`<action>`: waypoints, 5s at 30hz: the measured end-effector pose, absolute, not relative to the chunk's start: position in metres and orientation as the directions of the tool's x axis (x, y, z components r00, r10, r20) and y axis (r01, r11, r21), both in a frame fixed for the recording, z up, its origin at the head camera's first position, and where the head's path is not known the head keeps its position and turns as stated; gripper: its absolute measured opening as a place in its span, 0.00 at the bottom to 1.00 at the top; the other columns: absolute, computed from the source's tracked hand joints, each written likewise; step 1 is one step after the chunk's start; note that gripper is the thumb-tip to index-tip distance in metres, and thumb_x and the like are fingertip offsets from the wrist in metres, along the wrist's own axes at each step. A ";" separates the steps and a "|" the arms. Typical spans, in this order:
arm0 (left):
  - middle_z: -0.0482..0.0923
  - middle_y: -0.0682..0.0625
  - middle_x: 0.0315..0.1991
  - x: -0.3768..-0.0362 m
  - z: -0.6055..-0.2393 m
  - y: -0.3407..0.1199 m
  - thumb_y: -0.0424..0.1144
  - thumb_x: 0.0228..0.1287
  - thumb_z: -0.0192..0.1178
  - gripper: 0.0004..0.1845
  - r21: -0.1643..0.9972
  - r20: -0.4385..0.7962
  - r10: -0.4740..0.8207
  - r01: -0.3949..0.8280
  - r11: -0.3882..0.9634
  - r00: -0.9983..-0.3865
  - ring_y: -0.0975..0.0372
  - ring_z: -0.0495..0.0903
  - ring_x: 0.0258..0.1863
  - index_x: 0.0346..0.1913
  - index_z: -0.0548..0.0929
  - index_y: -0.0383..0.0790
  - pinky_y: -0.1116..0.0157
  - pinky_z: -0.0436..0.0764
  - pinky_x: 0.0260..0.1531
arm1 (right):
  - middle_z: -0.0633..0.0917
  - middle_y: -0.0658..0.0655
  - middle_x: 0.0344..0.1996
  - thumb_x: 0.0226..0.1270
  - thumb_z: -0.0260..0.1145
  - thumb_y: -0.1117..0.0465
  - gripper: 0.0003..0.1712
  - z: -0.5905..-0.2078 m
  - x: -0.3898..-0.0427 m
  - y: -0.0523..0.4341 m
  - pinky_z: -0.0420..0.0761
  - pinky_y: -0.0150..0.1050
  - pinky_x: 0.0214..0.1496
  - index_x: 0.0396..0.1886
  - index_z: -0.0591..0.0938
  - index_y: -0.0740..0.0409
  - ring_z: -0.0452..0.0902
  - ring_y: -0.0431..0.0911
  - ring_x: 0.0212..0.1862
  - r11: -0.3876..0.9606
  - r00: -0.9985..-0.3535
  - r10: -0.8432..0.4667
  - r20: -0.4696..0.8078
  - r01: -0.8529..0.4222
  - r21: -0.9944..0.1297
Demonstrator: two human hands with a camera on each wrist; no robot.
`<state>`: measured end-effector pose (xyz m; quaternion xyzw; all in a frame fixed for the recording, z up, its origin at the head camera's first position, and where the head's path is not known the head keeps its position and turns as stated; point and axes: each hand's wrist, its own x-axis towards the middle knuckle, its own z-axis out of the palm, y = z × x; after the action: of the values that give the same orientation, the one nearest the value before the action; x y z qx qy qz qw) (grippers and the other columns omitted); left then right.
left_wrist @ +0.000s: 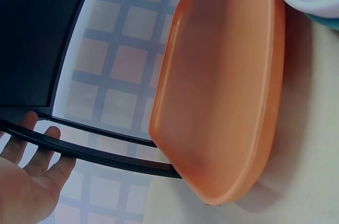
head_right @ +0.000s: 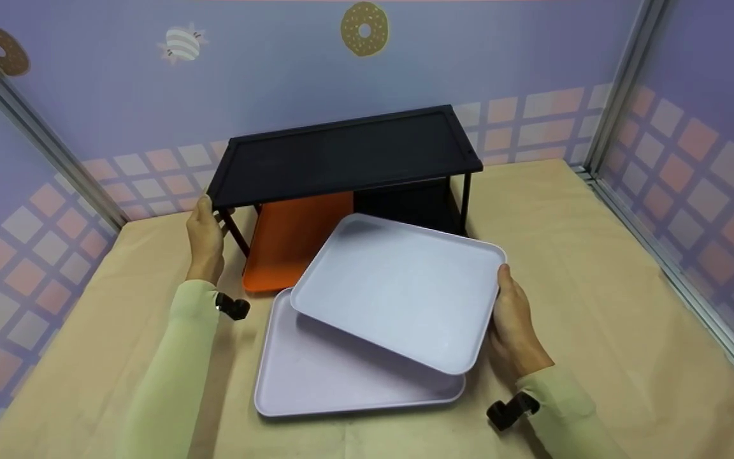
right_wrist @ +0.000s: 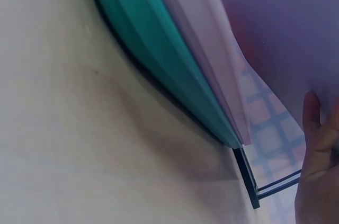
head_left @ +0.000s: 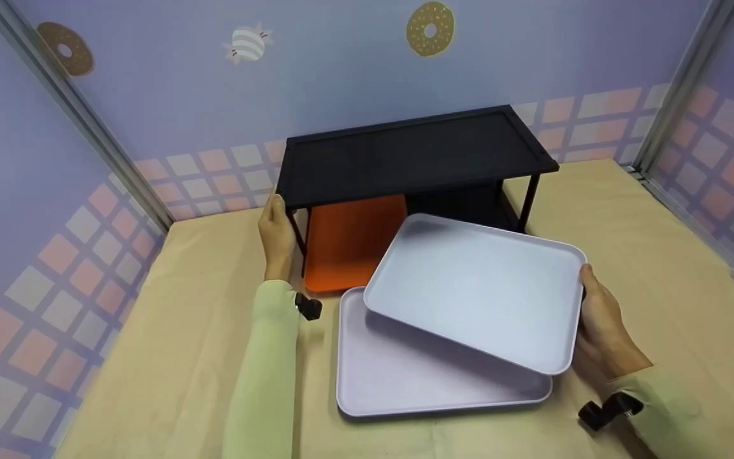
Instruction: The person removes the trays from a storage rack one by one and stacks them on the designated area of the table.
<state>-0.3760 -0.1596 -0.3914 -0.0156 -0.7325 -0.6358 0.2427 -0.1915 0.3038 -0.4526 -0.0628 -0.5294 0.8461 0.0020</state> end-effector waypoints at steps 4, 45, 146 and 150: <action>0.64 0.39 0.77 -0.377 -0.391 -0.160 0.42 0.86 0.40 0.26 0.921 0.386 -0.284 0.345 0.182 -0.878 0.52 0.62 0.77 0.77 0.65 0.33 0.63 0.63 0.77 | 0.80 0.42 0.42 0.82 0.44 0.38 0.24 -0.452 -0.192 0.303 0.78 0.28 0.52 0.58 0.73 0.49 0.77 0.35 0.45 -0.455 -0.990 0.068 -0.124 0.080 -0.887; 0.65 0.39 0.76 -0.376 -0.392 -0.160 0.41 0.85 0.40 0.25 0.921 0.381 -0.291 0.331 0.206 -0.878 0.52 0.64 0.77 0.76 0.66 0.34 0.62 0.63 0.77 | 0.82 0.45 0.34 0.79 0.45 0.32 0.30 -0.455 -0.188 0.298 0.85 0.34 0.39 0.54 0.71 0.53 0.82 0.38 0.35 -0.206 -0.978 0.028 -0.205 0.195 -0.959; 0.61 0.37 0.77 -0.373 -0.392 -0.158 0.42 0.85 0.40 0.26 0.933 0.351 -0.296 0.307 0.187 -0.888 0.51 0.60 0.78 0.77 0.63 0.30 0.61 0.61 0.78 | 0.70 0.69 0.68 0.77 0.60 0.61 0.34 -0.458 -0.191 0.297 0.81 0.31 0.54 0.76 0.63 0.71 0.76 0.42 0.53 0.175 -0.971 -0.166 -0.172 0.143 -0.974; 0.62 0.38 0.77 -0.374 -0.393 -0.157 0.42 0.85 0.40 0.26 0.931 0.361 -0.298 0.323 0.172 -0.883 0.51 0.61 0.78 0.77 0.64 0.31 0.61 0.63 0.77 | 0.74 0.66 0.62 0.76 0.61 0.63 0.34 -0.459 -0.191 0.296 0.82 0.31 0.52 0.76 0.63 0.72 0.77 0.41 0.51 0.156 -0.971 -0.168 -0.168 0.143 -0.977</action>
<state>-0.3744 -0.1574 -0.3927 -0.0084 -0.7266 -0.6432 0.2413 -0.1905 0.2963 -0.4590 0.0085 -0.7506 0.6497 -0.1195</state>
